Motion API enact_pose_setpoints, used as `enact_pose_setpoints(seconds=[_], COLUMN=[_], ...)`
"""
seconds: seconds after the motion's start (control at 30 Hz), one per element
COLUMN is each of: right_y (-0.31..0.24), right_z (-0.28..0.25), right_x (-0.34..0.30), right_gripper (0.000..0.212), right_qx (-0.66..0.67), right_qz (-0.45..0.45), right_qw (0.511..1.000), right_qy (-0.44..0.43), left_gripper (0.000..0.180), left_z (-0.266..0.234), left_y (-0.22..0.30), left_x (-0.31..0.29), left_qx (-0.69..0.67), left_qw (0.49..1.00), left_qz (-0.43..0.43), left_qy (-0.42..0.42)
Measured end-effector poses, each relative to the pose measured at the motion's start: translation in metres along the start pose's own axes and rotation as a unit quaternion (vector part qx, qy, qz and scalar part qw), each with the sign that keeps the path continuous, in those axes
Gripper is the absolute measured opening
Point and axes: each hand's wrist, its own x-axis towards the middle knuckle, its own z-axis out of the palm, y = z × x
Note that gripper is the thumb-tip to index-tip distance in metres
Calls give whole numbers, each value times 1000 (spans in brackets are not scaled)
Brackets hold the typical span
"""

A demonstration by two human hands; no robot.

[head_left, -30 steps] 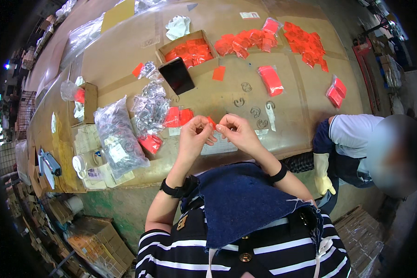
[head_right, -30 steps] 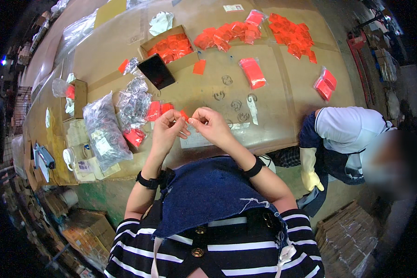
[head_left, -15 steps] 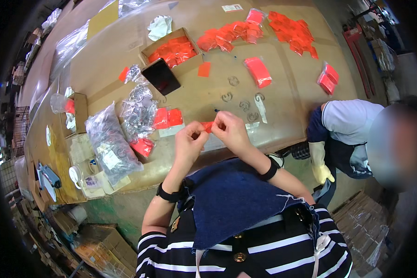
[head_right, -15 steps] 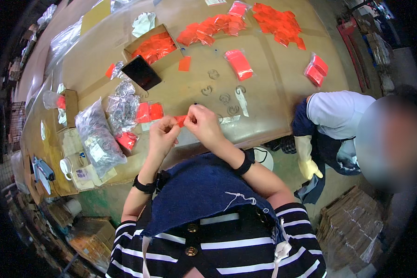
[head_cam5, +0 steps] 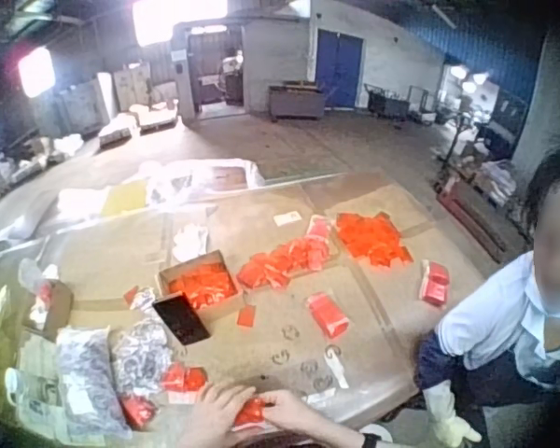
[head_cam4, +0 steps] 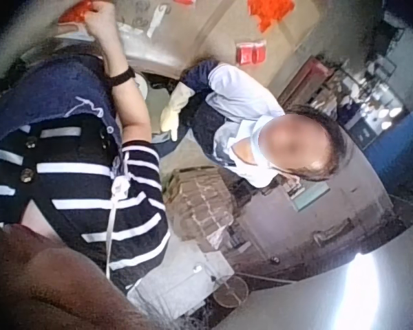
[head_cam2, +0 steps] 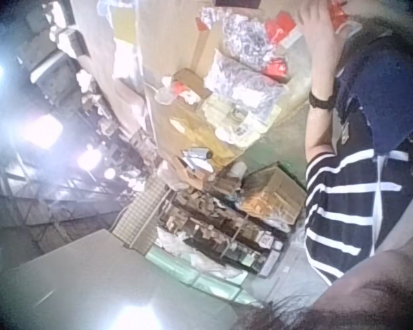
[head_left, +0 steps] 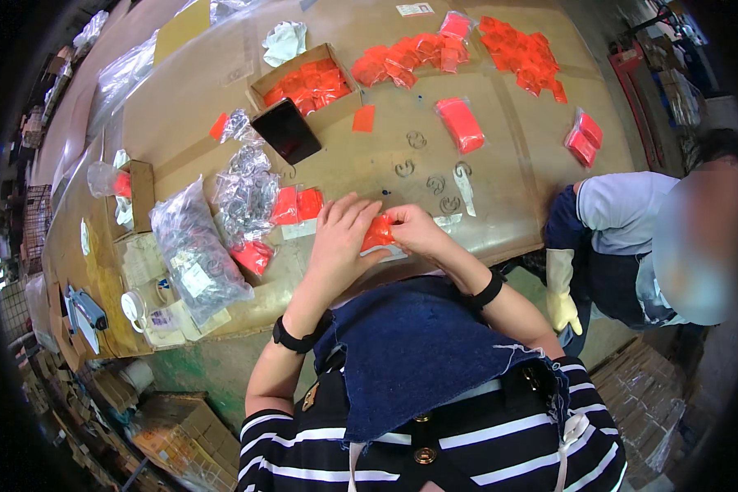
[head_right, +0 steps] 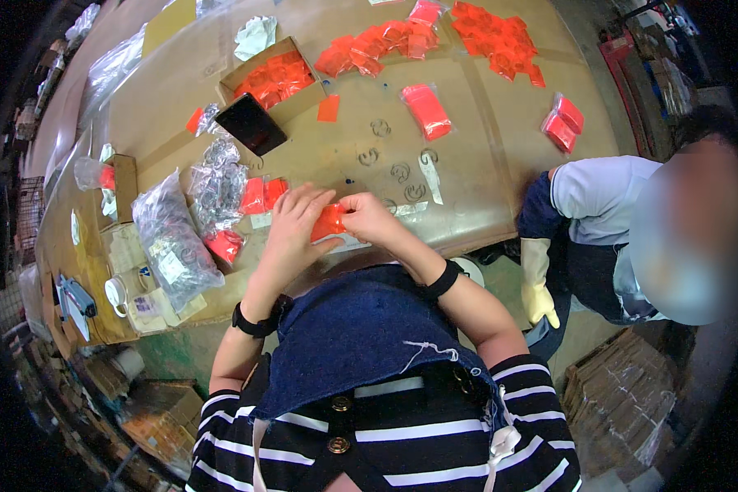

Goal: Packaging small metal clips into red plastic bags.

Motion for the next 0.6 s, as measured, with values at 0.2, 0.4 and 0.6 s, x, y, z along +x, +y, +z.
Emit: enact_pose_setpoints(seconds=[0.2, 0.4, 0.6], right_y=[-13, -15, 11], right_z=[-12, -50, -72], right_x=[2, 24, 65], right_gripper=[12, 16, 9], right_qx=[-30, -98, -495], right_qz=[45, 38, -246], right_qw=[996, 993, 802], right_qy=[-72, -48, 226], left_gripper=[38, 33, 32], left_z=[22, 32, 31], left_y=[-18, -36, -41], left_x=[-16, -29, -34], left_qx=[-24, -70, -176], left_qw=[995, 992, 969], left_qz=[-37, -101, -170], left_qy=[-91, -30, -21])
